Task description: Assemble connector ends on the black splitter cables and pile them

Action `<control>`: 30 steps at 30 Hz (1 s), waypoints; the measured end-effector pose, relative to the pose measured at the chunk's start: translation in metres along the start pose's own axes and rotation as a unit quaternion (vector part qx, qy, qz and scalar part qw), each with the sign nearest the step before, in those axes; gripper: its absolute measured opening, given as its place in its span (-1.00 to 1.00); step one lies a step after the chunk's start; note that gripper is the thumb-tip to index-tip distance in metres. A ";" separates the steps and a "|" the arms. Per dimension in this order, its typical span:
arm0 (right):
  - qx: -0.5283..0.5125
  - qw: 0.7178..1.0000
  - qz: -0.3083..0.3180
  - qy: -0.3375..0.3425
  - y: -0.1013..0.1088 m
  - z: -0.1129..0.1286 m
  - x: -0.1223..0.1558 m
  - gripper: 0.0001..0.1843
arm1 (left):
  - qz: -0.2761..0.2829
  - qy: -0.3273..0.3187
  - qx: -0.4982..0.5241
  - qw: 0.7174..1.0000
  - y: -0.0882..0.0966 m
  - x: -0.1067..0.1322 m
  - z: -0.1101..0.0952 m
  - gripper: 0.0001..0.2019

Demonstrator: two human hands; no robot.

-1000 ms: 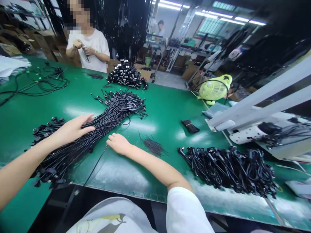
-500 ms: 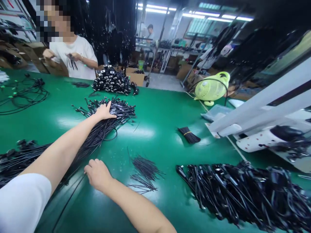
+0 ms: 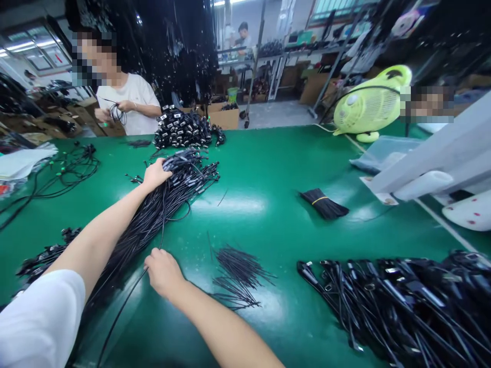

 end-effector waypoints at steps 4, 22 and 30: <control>0.006 1.000 -0.020 -0.007 0.003 0.000 0.001 -0.85 | -0.009 0.051 0.039 0.998 0.003 -0.014 0.028 -0.35; 0.021 0.929 -0.254 0.267 0.032 0.034 0.031 -0.82 | -0.008 -0.036 0.107 0.994 0.035 0.061 0.000 -0.45; 0.063 0.951 -0.187 0.239 0.037 0.041 0.023 -0.77 | 0.350 0.049 0.442 0.824 0.065 0.355 -0.005 -0.40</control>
Point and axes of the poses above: each hand's wrist, its own x-axis away from the middle knuckle, its own y-axis out of the back of the hand, z = x × y, the point moved 5 cm from there along -x, towards the middle knuckle, and after that the axes turned 4 degrees about -y, right-handed, at the moved point
